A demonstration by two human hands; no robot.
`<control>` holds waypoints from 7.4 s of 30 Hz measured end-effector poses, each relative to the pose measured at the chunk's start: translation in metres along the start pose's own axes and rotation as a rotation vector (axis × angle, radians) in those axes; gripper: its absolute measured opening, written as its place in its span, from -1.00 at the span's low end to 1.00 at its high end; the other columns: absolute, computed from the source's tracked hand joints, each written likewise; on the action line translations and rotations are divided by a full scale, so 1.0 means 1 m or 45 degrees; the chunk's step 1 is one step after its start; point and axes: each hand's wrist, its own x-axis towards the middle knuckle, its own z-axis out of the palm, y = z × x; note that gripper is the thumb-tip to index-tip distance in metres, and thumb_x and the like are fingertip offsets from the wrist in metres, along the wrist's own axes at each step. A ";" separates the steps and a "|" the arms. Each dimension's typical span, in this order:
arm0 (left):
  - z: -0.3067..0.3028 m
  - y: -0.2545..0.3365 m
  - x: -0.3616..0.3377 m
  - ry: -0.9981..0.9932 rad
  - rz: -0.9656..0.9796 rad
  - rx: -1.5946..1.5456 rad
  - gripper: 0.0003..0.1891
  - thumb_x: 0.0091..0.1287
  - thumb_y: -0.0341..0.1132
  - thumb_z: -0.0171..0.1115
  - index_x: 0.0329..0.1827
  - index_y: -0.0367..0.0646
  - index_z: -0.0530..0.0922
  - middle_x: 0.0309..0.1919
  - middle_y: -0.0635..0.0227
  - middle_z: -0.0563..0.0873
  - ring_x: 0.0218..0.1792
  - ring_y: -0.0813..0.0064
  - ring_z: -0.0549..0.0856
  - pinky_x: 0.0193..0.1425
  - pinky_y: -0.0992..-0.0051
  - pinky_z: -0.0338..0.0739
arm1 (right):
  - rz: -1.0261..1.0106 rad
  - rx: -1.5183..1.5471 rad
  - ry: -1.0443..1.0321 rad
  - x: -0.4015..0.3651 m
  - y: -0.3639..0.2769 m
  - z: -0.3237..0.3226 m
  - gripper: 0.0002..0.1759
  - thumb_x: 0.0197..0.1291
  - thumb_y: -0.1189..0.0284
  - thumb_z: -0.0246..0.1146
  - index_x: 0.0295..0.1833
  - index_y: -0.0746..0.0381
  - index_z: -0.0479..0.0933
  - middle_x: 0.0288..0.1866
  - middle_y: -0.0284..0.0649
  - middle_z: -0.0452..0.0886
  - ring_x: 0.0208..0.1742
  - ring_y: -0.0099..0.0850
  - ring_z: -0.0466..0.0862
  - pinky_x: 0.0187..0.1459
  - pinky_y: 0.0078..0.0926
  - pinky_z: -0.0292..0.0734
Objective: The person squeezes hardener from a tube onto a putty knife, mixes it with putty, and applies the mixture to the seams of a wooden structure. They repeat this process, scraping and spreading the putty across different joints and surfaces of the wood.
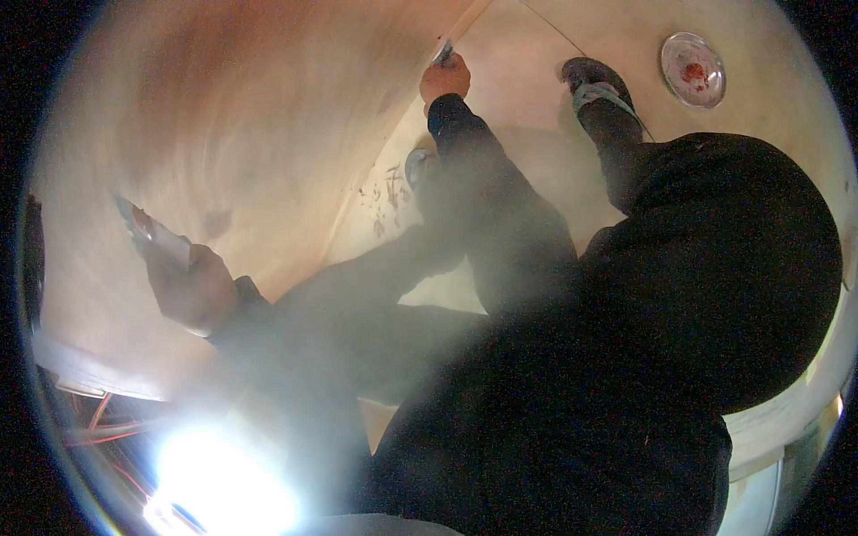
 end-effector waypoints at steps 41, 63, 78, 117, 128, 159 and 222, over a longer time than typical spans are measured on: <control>0.040 -0.001 -0.008 -0.142 -0.069 -0.056 -0.64 0.40 -0.29 0.11 0.19 -0.27 0.43 0.08 0.24 0.61 0.06 0.43 0.62 0.05 0.46 0.56 | -0.061 -0.404 0.256 -0.017 -0.056 0.045 -0.72 -0.05 0.45 0.25 -0.15 0.21 0.64 -0.14 -0.03 0.67 -0.10 -0.07 0.64 0.00 -0.32 0.53; 0.071 -0.015 -0.031 -0.350 -0.221 -0.734 -0.78 0.41 -0.34 0.00 0.03 -0.16 0.49 -0.08 0.27 0.66 -0.09 0.33 0.68 -0.10 0.24 0.64 | -0.957 0.276 -1.293 -0.241 -0.275 0.000 -0.43 0.46 0.07 -0.09 0.27 0.33 0.35 0.09 -0.15 0.55 0.00 -0.36 0.64 -0.16 -0.32 0.69; 0.114 -0.025 -0.062 0.002 0.121 -0.625 -0.85 0.42 -0.45 -0.04 -0.04 -0.31 0.42 -0.19 0.30 0.62 -0.22 0.52 0.60 -0.11 0.50 0.51 | -1.452 -0.174 -0.974 -0.275 -0.304 -0.024 -0.60 0.41 0.26 0.07 0.07 0.39 0.54 -0.20 -0.17 0.64 -0.17 -0.43 0.63 -0.13 -0.47 0.54; 0.098 -0.013 0.008 -0.251 0.339 0.086 -0.70 0.40 -0.31 0.11 0.13 -0.23 0.45 0.08 0.23 0.57 0.12 0.34 0.52 0.21 0.28 0.42 | 0.307 0.364 -0.557 0.031 -0.123 -0.091 -0.62 0.28 0.53 0.15 0.20 0.29 0.35 0.12 -0.16 0.49 0.13 -0.18 0.54 0.04 0.04 0.61; 0.119 -0.045 0.029 -0.206 0.115 0.173 -0.67 0.42 -0.28 0.12 0.16 -0.25 0.44 0.13 0.18 0.53 0.17 0.32 0.49 0.30 0.29 0.37 | 0.019 -0.093 -0.204 0.044 -0.134 -0.015 -0.69 0.25 0.49 0.14 0.10 0.32 0.53 -0.12 -0.22 0.63 -0.22 -0.38 0.68 -0.33 -0.30 0.74; 0.136 -0.056 0.042 -0.419 -0.078 0.016 -0.66 0.42 -0.24 0.14 0.15 -0.22 0.46 0.14 0.18 0.55 0.18 0.29 0.50 0.34 0.26 0.36 | 0.160 -0.355 -0.195 0.083 -0.102 -0.030 -0.68 0.18 0.51 0.10 0.04 0.39 0.47 -0.21 -0.16 0.57 -0.33 -0.31 0.63 -0.38 -0.30 0.73; 0.157 -0.014 0.006 -0.512 -0.417 -0.185 -0.66 0.46 -0.28 -0.03 0.20 -0.25 0.42 0.14 0.16 0.57 0.14 0.32 0.59 0.17 0.31 0.53 | -1.081 0.224 -0.942 -0.065 -0.283 -0.010 -0.55 0.38 0.27 0.13 0.28 0.26 0.41 0.09 -0.20 0.58 -0.02 -0.43 0.62 0.02 -0.50 0.55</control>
